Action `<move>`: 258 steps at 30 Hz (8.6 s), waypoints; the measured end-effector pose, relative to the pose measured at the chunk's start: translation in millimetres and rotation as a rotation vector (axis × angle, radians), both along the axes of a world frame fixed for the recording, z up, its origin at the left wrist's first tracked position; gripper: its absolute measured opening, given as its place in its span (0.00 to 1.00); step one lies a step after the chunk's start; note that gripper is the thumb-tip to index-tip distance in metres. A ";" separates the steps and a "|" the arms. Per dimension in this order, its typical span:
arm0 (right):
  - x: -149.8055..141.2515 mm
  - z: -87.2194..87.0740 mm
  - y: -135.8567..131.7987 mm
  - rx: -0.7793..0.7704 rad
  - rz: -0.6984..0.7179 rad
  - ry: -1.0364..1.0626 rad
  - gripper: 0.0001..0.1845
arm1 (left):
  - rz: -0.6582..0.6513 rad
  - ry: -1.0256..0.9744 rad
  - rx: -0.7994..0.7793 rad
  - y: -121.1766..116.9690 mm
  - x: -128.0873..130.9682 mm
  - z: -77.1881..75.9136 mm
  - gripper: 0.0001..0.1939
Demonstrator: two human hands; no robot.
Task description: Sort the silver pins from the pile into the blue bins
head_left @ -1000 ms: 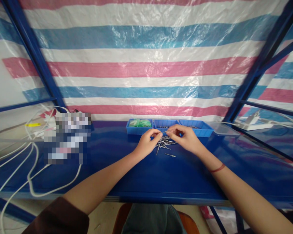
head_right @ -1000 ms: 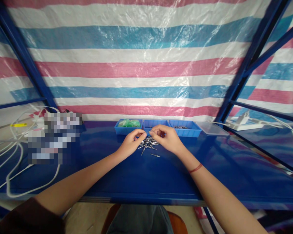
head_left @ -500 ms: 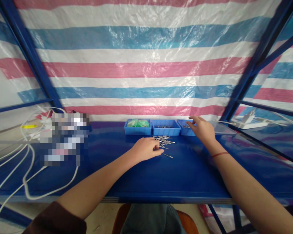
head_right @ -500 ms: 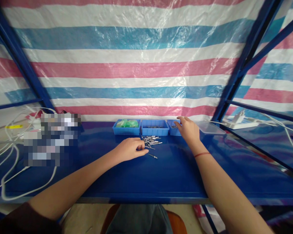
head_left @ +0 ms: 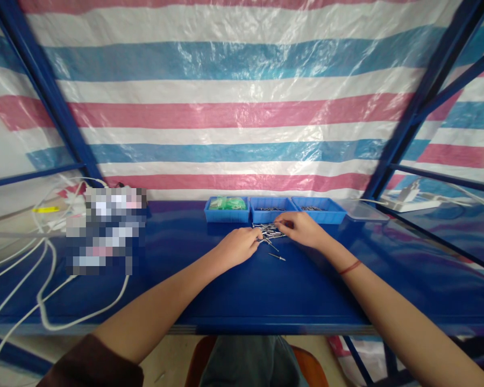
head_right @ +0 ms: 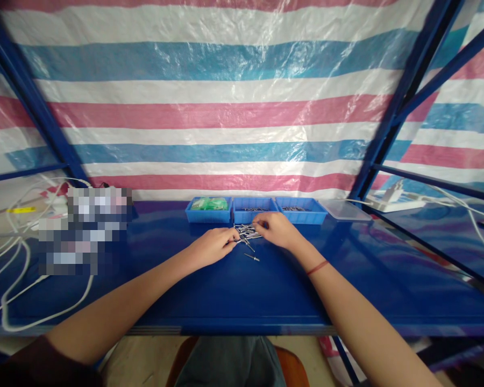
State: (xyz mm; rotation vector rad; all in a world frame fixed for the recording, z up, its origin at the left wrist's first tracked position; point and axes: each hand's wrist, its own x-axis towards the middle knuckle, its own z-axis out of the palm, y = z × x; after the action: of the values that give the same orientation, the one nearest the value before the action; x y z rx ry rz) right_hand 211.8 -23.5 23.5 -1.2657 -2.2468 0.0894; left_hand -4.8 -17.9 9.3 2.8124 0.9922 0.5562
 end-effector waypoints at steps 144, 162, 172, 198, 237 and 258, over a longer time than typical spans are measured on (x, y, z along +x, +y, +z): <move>40.9 5.7 11.1 0.241 -0.440 -0.151 0.14 | 0.138 0.004 0.059 11.3 1.3 -12.3 0.17; 11.0 -15.2 15.3 -0.034 -0.056 -0.263 0.10 | 0.085 -0.014 0.046 11.2 -5.3 -6.3 0.18; 4.3 -18.8 16.3 -0.061 -0.138 -0.231 0.11 | 0.007 -0.189 -0.025 14.6 7.2 -15.6 0.10; -42.6 -0.9 -10.5 -0.213 0.110 0.635 0.14 | 0.021 -0.504 -0.161 6.0 14.3 -7.9 0.13; 58.5 6.1 11.4 0.139 -0.879 0.222 0.18 | -0.366 -0.143 0.193 -21.0 19.5 -4.8 0.16; -8.6 6.1 -10.6 -0.504 0.227 0.271 0.21 | -0.073 -0.172 0.138 -4.9 10.9 3.4 0.11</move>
State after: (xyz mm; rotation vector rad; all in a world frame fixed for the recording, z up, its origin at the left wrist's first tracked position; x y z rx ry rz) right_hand 203.2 -34.1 29.6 -1.1413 -2.1857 0.9047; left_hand 6.1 -22.9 12.7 2.8445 0.8462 0.8713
